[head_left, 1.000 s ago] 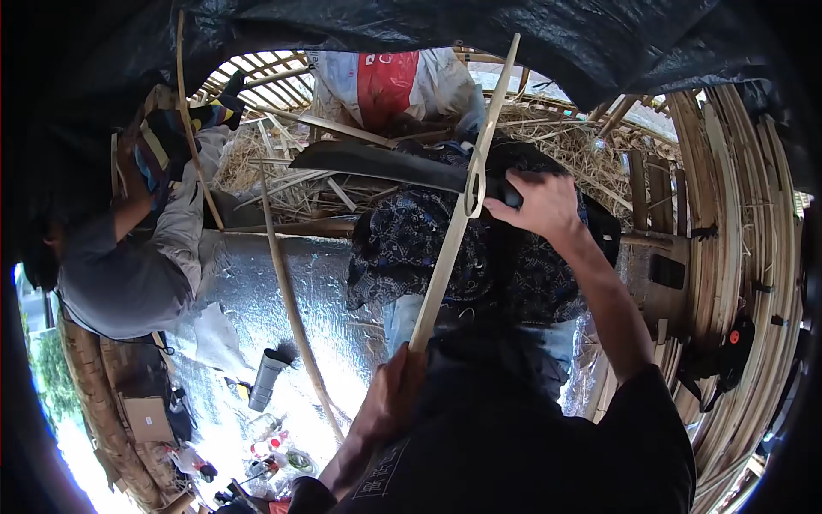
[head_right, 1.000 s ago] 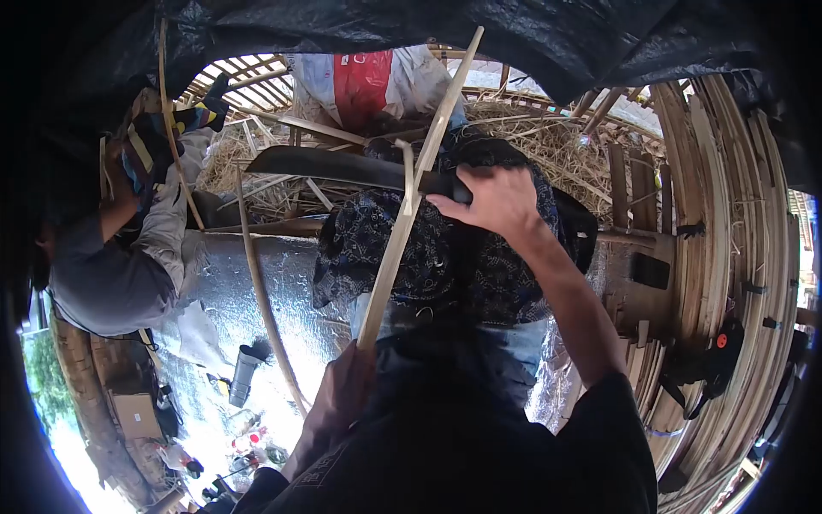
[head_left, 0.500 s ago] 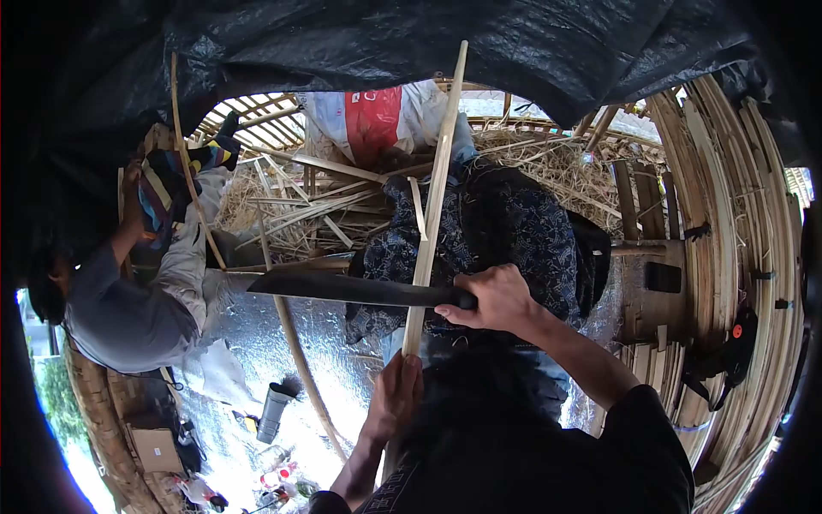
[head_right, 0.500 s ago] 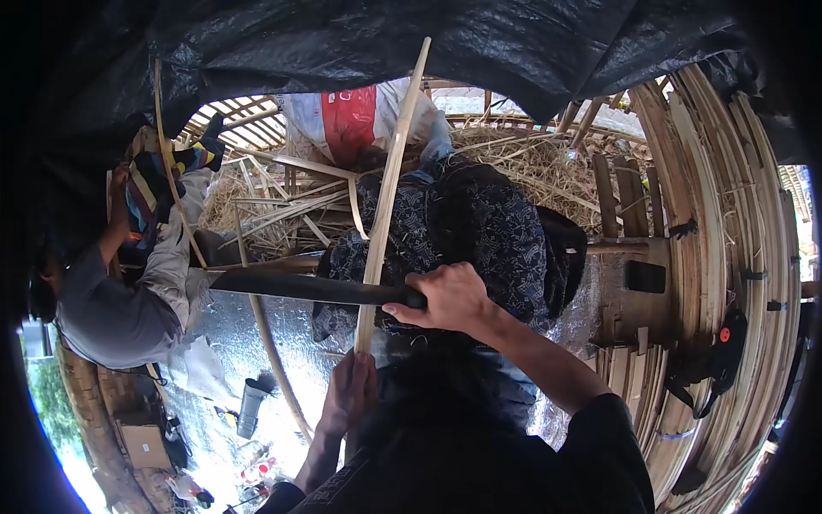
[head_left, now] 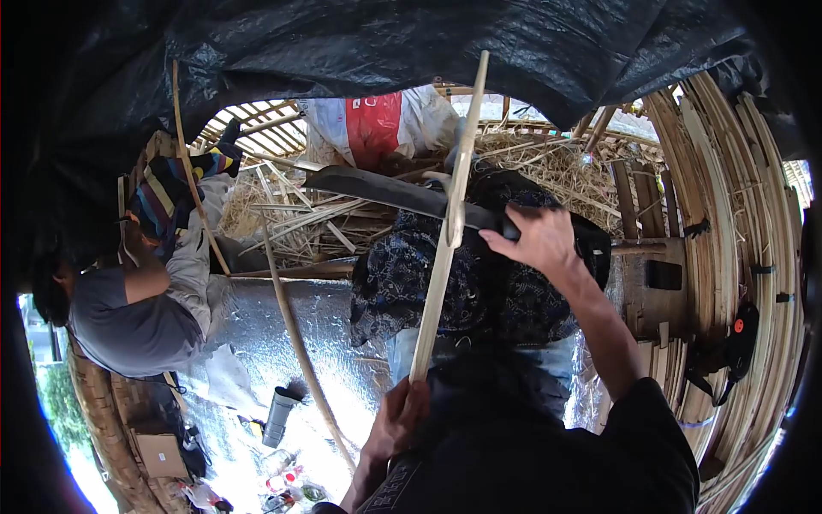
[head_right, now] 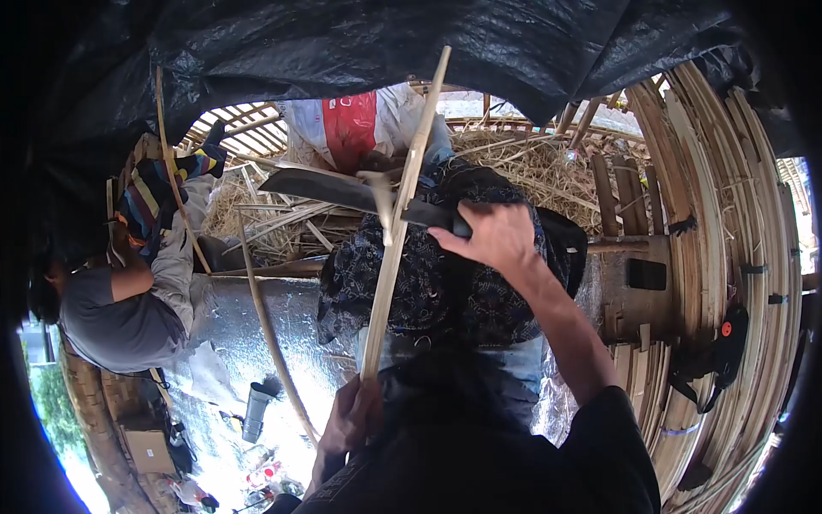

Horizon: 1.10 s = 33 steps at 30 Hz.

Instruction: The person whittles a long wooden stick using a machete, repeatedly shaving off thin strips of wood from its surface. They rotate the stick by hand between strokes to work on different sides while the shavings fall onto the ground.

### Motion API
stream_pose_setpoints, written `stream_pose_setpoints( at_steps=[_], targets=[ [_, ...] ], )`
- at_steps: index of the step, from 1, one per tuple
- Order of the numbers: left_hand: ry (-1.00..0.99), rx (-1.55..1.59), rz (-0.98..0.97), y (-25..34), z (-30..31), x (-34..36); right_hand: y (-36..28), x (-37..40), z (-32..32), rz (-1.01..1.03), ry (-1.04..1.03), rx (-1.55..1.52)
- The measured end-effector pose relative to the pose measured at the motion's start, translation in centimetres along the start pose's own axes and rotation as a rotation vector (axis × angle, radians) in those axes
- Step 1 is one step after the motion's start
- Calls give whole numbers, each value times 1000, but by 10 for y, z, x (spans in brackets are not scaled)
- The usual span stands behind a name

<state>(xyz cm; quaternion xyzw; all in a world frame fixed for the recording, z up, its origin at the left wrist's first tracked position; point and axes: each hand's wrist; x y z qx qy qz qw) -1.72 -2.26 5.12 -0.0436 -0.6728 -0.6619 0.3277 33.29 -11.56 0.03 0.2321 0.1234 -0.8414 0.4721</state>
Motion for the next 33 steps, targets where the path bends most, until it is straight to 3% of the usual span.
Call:
stream_pose_setpoints(
  at_steps=[3,4,5,8,9,10,12,13,14,15,16,18,20,22,23,24,25,26,28,30,32,33],
  targets=[
    [150,-82,-101,-13,-9,-10,-25,-1,-2,-56,-44,-41],
    [114,161,-20,-8,-6,-15,-29,2,-3,-59,-39,-41],
    [80,405,69,-4,-4,-18,-35,9,-2,18,-36,-110],
    [116,295,-5,4,-1,-31,-56,31,5,272,-35,-212],
    [61,477,206,21,6,-36,-60,36,4,298,-28,-226],
    [55,469,199,11,7,-40,-61,39,2,321,-22,-234],
    [146,-200,-390,-23,7,-41,-39,26,5,297,88,-126],
    [135,-204,-391,-20,4,-30,-15,13,-4,217,131,-80],
    [104,-159,-247,-9,-1,-17,11,-2,-5,16,-15,18],
    [69,-118,-99,-1,-2,-7,32,-9,-17,-26,124,54],
    [60,-119,-93,3,-3,1,35,-12,-17,-44,61,38],
    [45,197,42,8,-8,-9,28,-14,-12,-14,176,34],
    [48,115,48,-5,-4,-11,13,-13,1,-115,-56,79],
    [78,-215,-173,-21,-1,-12,8,-4,-18,-192,-73,-229],
    [15,-335,-524,-31,4,-21,6,-1,-21,-190,-73,-239],
    [22,-344,-526,-36,8,-18,5,2,-22,-455,-370,-742],
    [19,-70,-144,-8,8,-15,3,4,-23,-712,-674,-1246],
    [14,204,243,10,8,-14,-1,5,-20,-715,-669,-1252],
    [1,171,260,18,10,-16,-8,6,-9,-779,-621,-1325],
    [-9,145,266,11,10,-22,-14,8,-4,-473,-336,-797],
    [47,15,-49,-3,5,-29,-22,20,-3,-188,-142,-533],
    [45,17,-50,-8,4,-31,-24,24,0,-47,-115,-461]
  ],
)
Point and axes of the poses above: each hand's wrist, its own x-axis away from the middle knuckle, its own z-axis out of the back of the hand, y = z × x, and after that the axes turned 10 degrees about x, right-handed
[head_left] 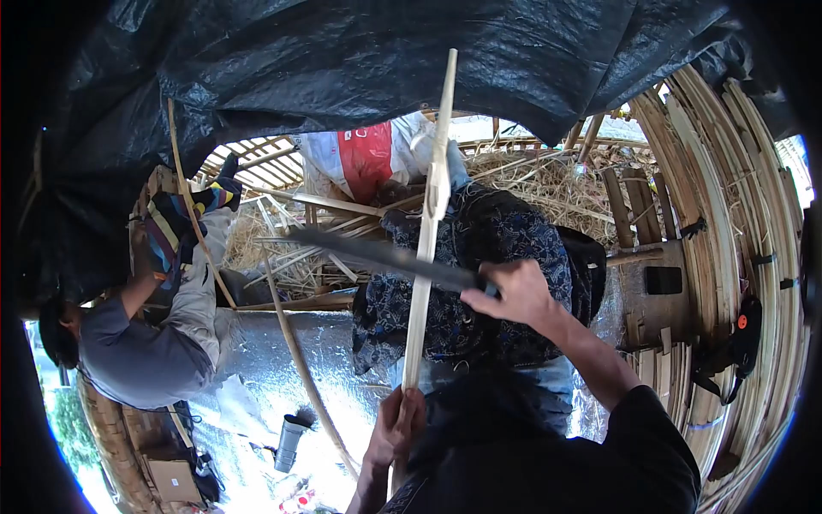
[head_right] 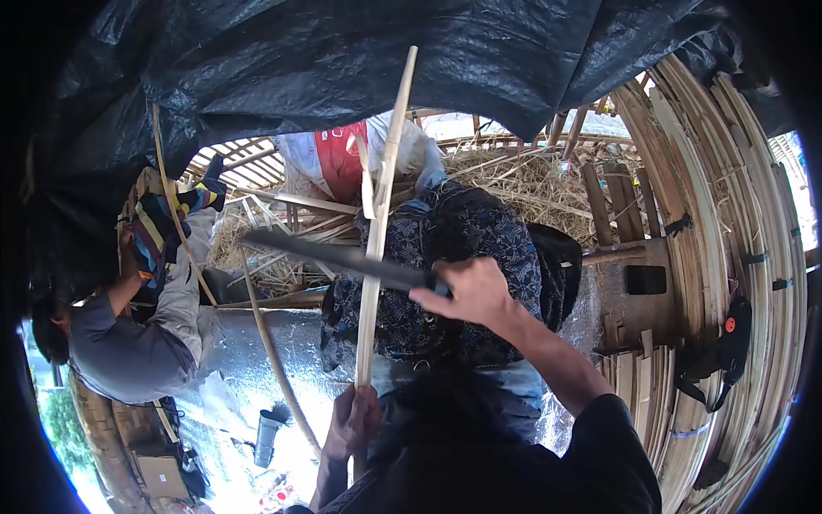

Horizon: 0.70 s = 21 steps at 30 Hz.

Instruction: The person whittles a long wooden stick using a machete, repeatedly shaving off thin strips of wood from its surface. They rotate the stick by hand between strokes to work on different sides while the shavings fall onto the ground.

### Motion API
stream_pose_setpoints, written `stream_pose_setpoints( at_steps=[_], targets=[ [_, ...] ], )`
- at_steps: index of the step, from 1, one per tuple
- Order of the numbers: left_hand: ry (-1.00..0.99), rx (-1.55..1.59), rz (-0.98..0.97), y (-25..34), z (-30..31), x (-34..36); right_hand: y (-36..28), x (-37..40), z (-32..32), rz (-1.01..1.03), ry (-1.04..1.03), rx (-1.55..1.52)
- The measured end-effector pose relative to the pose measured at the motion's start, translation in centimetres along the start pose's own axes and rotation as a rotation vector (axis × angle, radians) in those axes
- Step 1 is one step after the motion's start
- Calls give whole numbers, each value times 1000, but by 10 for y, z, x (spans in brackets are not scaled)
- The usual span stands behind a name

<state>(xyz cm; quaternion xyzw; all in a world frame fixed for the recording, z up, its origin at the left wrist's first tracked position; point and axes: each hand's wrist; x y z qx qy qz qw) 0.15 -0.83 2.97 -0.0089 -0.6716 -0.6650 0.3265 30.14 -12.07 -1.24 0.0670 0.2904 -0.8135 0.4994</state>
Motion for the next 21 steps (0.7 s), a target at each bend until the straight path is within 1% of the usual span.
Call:
stream_pose_setpoints(
  at_steps=[1,2,3,5,6,7,8,9,10,11,12,13,14,15,16,17,18,19,20,21],
  targets=[
    [45,124,67,13,-4,-5,-7,2,7,117,-3,78],
    [90,247,132,20,-7,-9,-6,3,6,234,61,123],
    [88,247,127,20,-6,-9,-5,3,6,351,127,168],
    [-2,240,178,13,1,0,23,-9,15,472,276,361],
    [18,-57,-24,-35,4,12,53,-16,20,419,324,597],
    [30,213,110,-23,3,25,91,-24,24,357,364,835],
    [65,231,150,-29,3,40,131,-35,27,240,540,1176],
    [102,251,187,-36,5,56,158,-41,32,109,711,1516],
    [92,237,176,-34,12,61,158,-43,49,-309,405,991],
    [41,180,212,-32,18,61,159,-49,68,-646,105,423],
    [-1,133,254,-30,19,59,163,-37,64,-565,167,304],
    [6,144,249,-33,19,53,147,-27,58,-546,234,164],
    [-4,375,204,-39,18,44,135,-18,48,-540,225,-42],
    [-18,602,153,-41,15,36,124,-9,41,-537,154,-159],
    [-16,606,152,-37,10,29,113,-1,31,-585,174,-157],
    [-20,544,127,-29,6,22,101,3,22,-637,194,-161],
    [-22,475,104,-18,5,15,90,6,19,-641,193,-172],
    [-25,400,82,-5,5,10,76,7,21,-746,153,-383],
    [-1,415,189,11,5,5,65,6,24,-846,114,-594],
    [-3,400,189,15,5,2,57,6,25,-851,124,-604]
  ],
)
Point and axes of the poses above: each hand's wrist, its own x-axis away from the middle knuckle, its own z-axis out of the back of the hand, y = z × x, and after that the axes turned 10 degrees about x, right-handed
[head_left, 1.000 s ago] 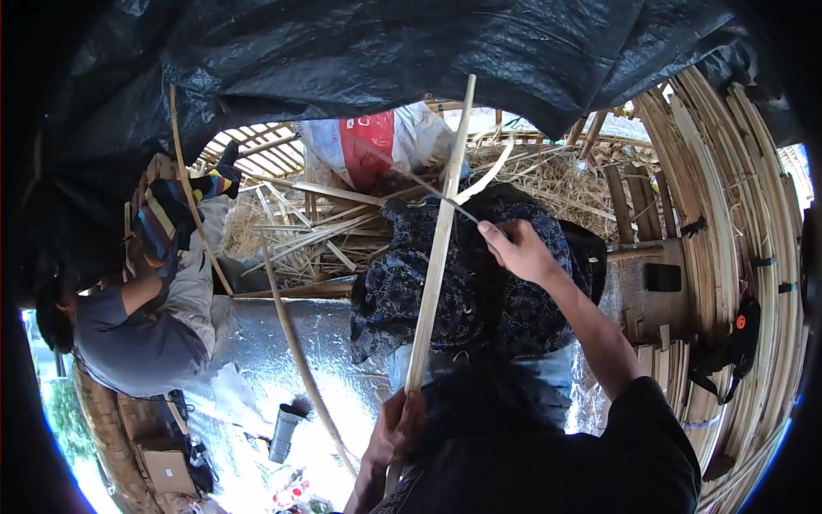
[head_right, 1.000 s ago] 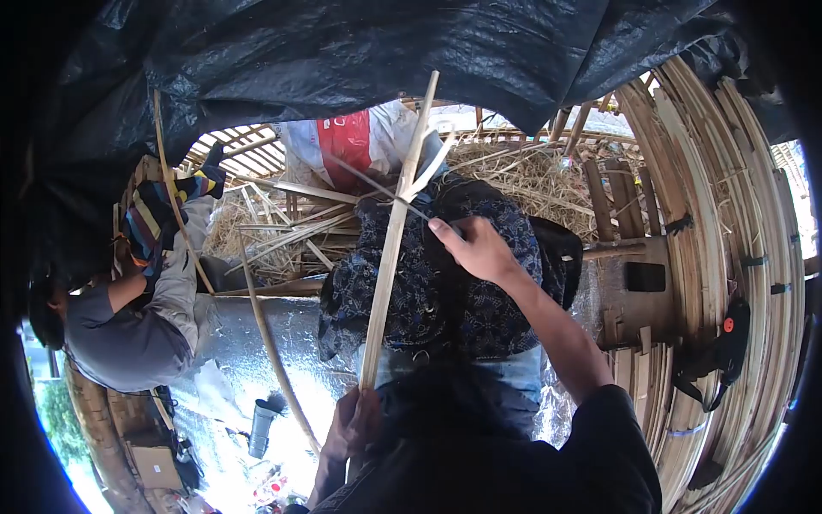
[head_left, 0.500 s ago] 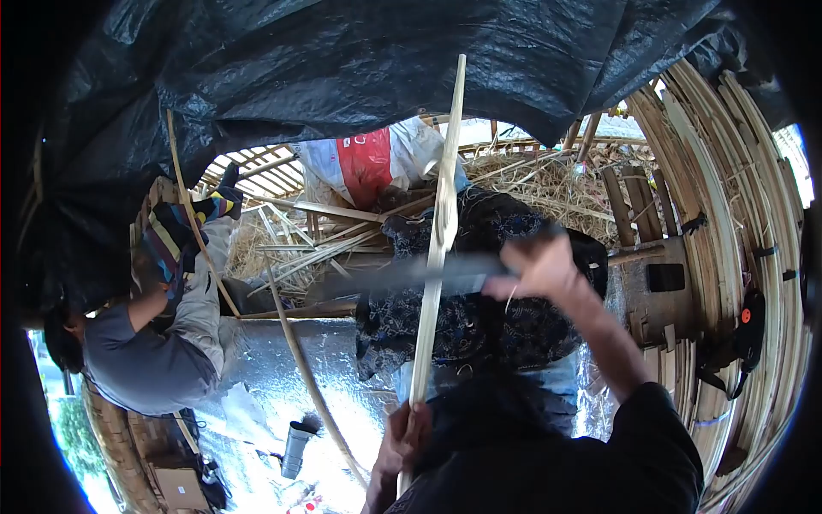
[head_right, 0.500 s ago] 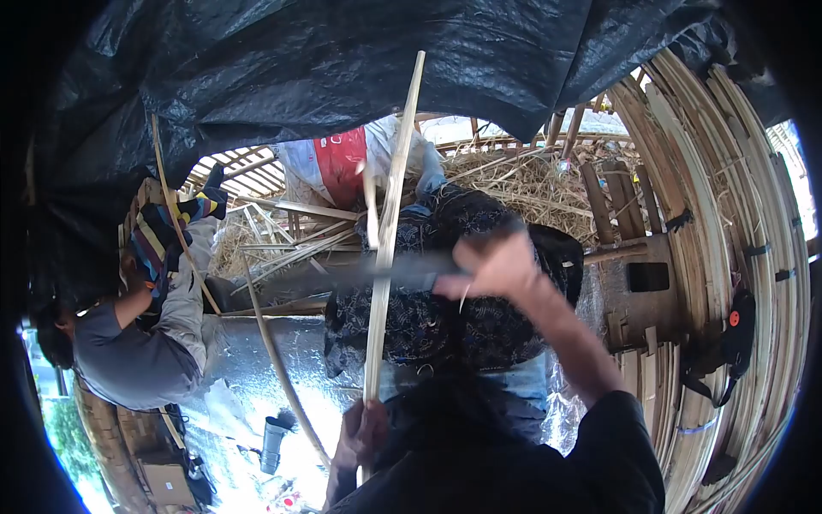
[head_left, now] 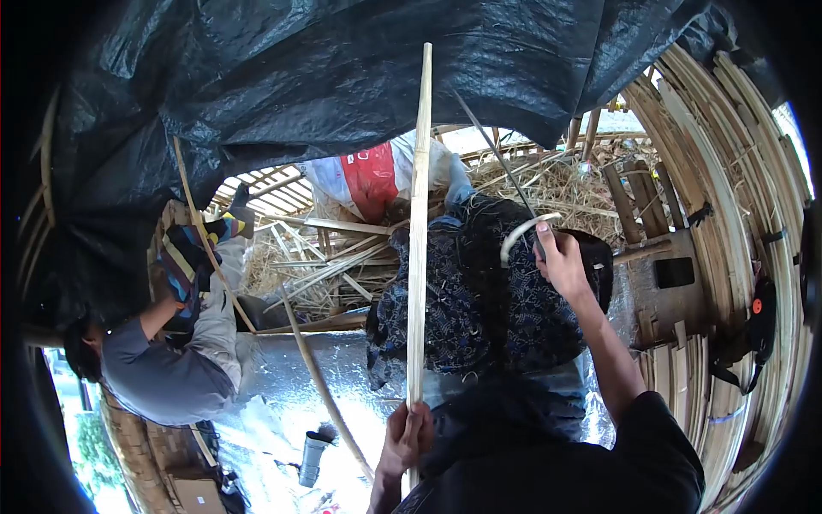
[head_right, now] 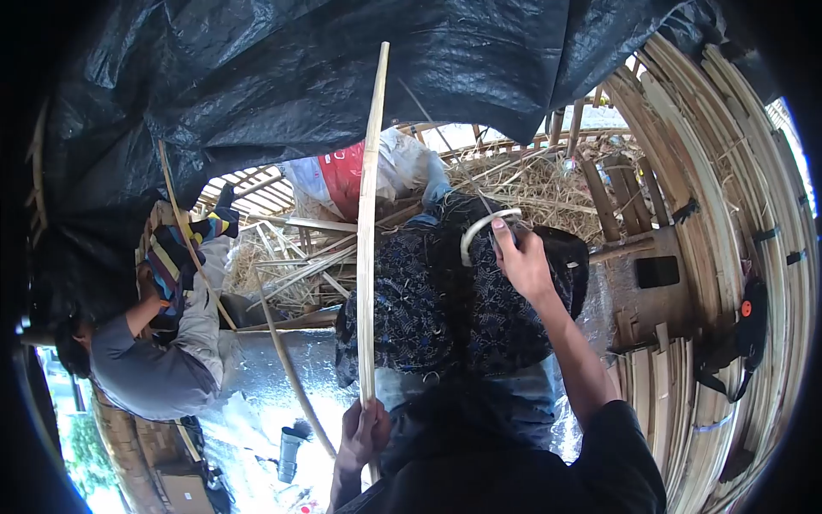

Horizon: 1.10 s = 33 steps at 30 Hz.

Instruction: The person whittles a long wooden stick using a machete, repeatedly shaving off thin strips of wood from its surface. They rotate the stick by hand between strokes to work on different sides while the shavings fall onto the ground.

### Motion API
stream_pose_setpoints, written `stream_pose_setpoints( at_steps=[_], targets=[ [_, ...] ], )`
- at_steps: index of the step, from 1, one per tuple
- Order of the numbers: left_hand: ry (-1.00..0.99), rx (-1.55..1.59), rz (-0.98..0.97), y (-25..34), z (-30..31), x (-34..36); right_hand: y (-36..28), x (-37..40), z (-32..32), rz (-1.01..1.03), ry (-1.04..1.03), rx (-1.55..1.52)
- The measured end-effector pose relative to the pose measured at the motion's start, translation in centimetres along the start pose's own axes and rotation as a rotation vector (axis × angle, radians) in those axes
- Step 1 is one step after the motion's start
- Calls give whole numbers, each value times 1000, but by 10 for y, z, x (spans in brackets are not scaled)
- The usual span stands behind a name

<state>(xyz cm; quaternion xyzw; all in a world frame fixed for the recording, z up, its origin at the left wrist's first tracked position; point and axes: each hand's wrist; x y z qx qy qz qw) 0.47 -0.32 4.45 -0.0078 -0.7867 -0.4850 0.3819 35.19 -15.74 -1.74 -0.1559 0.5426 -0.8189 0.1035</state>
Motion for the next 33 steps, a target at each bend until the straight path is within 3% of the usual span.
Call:
stream_pose_setpoints(
  at_steps=[2,6,11,14,16,17,18,19,20,24,28,30,33],
  targets=[
    [24,-28,-21,3,-5,-2,-6,8,-1,-138,-82,-166],
    [36,-38,-15,8,-9,-3,-6,2,1,-148,-67,-225],
    [36,-75,-21,16,-13,-5,-1,-11,14,-60,292,-230],
    [101,-40,15,18,-15,-7,4,-35,36,-9,442,-419],
    [131,14,37,11,-8,-10,30,-44,73,45,484,397],
    [123,-34,22,13,-6,-11,73,-49,106,215,605,937],
    [115,-79,2,14,-3,-12,81,-37,135,147,627,1202],
    [132,-298,-183,9,-3,-15,89,-25,164,90,542,1372],
    [137,-57,-28,10,2,-16,93,-21,190,45,447,1537],
    [138,-135,-39,15,-5,-28,82,27,229,-107,349,1622],
    [28,-149,4,15,-11,-40,74,55,250,-209,394,1642],
    [11,-169,31,16,-14,-43,80,56,262,-198,388,1685],
    [-18,-224,-15,17,-9,-46,80,48,270,47,565,1764]
  ],
)
Point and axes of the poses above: each hand's wrist, its own x-axis away from the middle knuckle, its own z-axis out of the back of the hand, y = z × x, and after that the axes turned 10 degrees about x, right-handed
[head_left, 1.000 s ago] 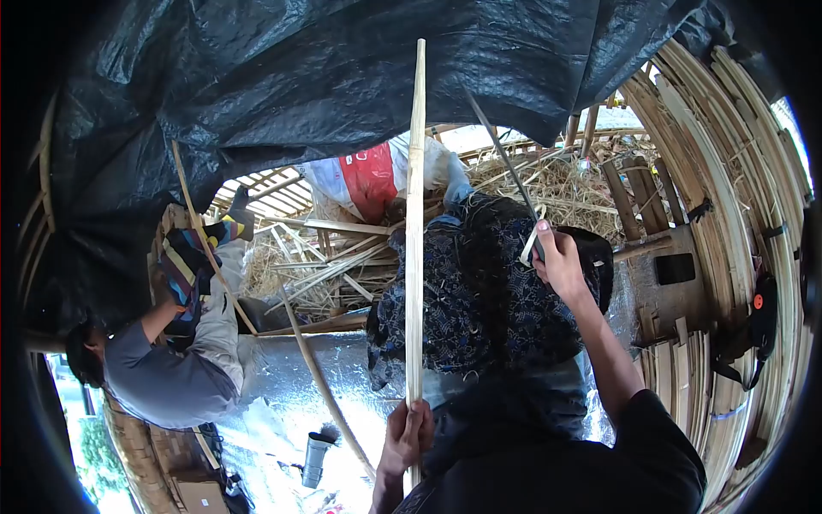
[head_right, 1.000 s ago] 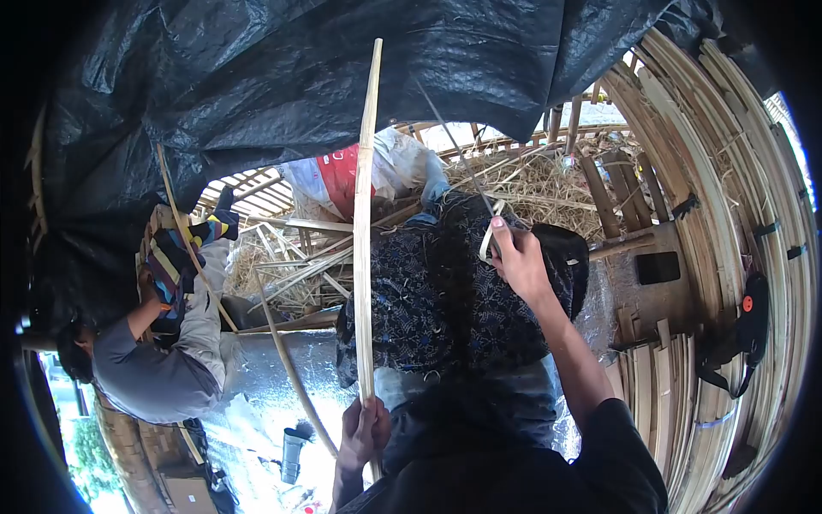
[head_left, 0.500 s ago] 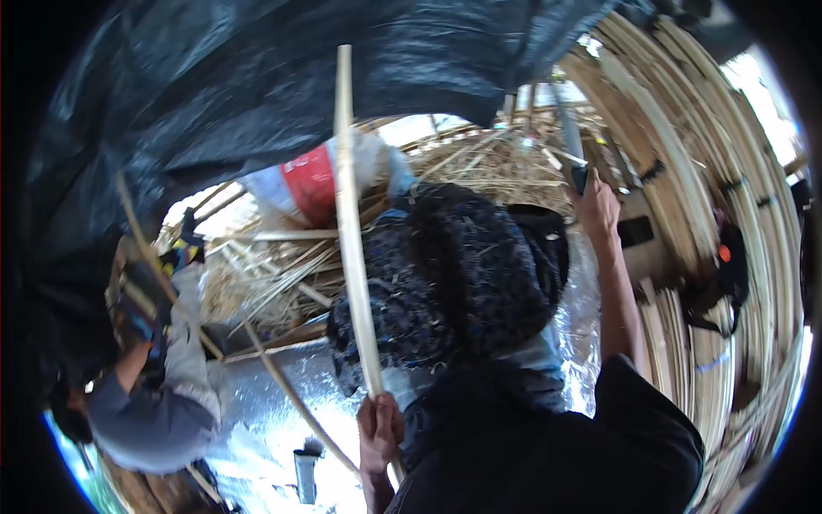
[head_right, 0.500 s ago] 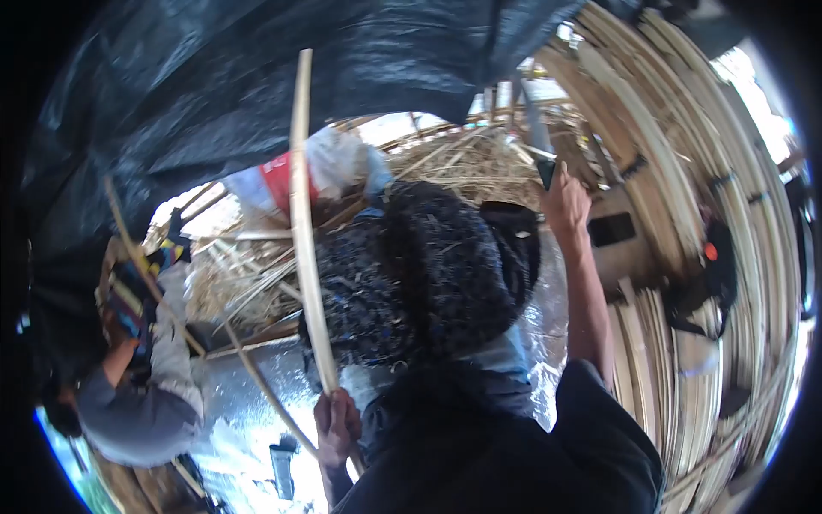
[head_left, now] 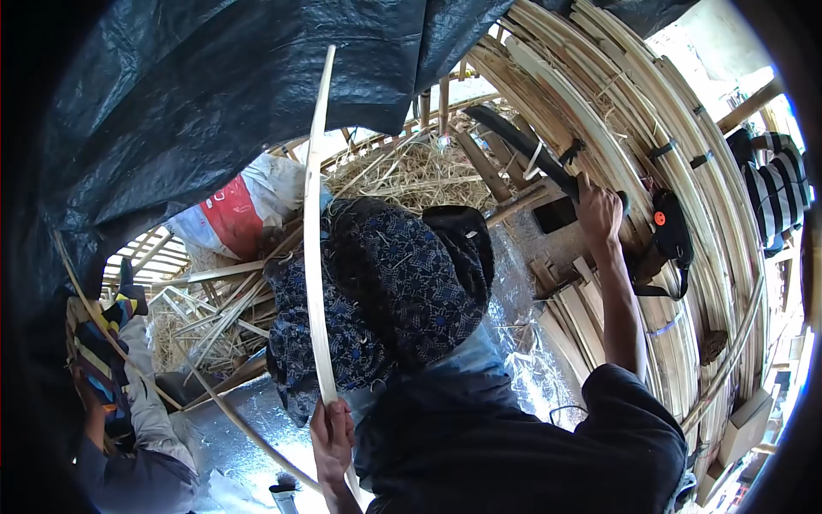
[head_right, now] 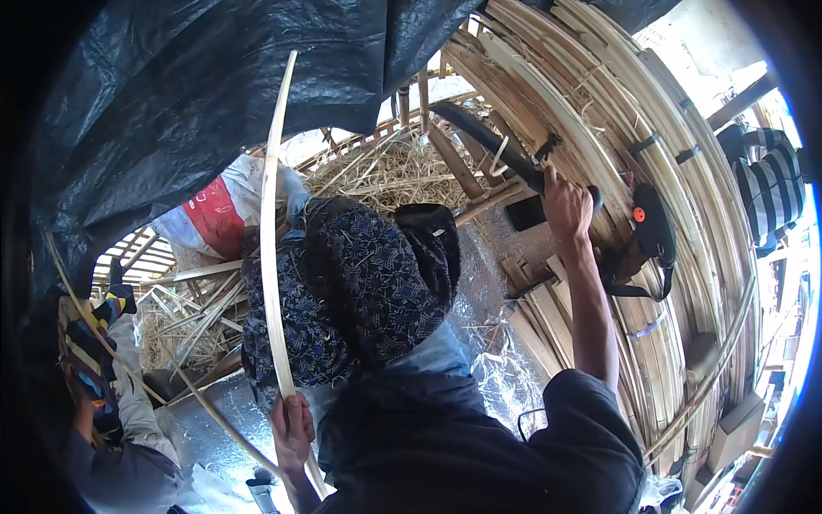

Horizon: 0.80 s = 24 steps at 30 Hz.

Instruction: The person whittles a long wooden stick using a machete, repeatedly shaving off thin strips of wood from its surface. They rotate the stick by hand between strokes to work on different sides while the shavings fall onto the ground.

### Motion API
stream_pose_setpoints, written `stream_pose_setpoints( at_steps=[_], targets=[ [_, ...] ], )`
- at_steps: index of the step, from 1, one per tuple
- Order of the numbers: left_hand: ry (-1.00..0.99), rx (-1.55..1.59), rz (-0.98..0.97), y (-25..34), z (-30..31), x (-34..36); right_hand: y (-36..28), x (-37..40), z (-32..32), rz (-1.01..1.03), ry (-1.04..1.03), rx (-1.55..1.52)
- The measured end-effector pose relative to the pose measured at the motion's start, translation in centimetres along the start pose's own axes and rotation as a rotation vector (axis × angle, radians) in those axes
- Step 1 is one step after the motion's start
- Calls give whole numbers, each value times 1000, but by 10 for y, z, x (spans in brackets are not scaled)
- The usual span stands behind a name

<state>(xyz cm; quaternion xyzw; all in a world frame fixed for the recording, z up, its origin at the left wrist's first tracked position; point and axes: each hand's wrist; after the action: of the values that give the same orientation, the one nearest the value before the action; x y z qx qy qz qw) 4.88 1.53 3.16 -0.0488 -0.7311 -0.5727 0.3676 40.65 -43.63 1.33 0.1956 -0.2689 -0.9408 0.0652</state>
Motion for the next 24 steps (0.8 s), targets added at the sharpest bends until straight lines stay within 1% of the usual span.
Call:
stream_pose_setpoints(
  at_steps=[1,3,4,5,7,8,10,11,13,14,15,17,18,20,21,22,23,24],
  targets=[
    [-26,-35,-69,-1,-1,-2,-1,-9,3,1,8,1],
    [-7,-29,-74,3,-6,1,-2,-31,14,-128,145,-31],
    [12,-38,-72,5,-6,4,-1,-44,18,-136,130,-27],
    [21,-46,-73,4,-7,7,1,-57,7,-119,200,-31],
    [39,-42,-133,1,-7,11,2,-80,10,143,246,-171],
    [21,-29,-134,0,-5,11,5,-94,7,130,251,-170],
    [38,-35,-121,-1,-7,9,18,-120,6,294,-69,68],
    [69,-41,-103,-2,-7,8,21,-128,0,293,-68,76],
    [77,-33,-97,-2,-8,8,15,-140,-11,364,-116,335],
    [76,-23,-91,2,-9,9,9,-137,12,285,-213,307],
    [75,-12,-90,3,-10,9,11,-131,16,296,-207,306],
    [87,-18,-95,1,-11,8,17,-117,23,124,-88,103],
    [89,-30,-96,0,-10,7,16,-106,31,127,-86,99],
    [69,-22,-105,-2,-8,3,11,-87,60,-24,-221,-135],
    [45,-15,-113,-2,-7,1,13,-77,40,-15,-215,-138],
    [30,-19,-127,2,-8,-1,19,-65,1,-48,-142,-402],
    [38,-15,-127,4,-9,-3,21,-56,-19,-81,-72,-666],
    [26,-6,-126,7,-10,-4,19,-50,-11,-76,-74,-670]
  ],
)
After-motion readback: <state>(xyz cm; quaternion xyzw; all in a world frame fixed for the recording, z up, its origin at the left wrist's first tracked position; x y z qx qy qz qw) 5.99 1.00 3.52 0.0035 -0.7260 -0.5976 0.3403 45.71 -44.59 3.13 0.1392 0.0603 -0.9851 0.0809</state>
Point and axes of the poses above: each hand's wrist, its own x-axis away from the middle knuckle, its own z-axis out of the back of the hand, y = z × x, and after that the axes turned 10 degrees about x, right-handed
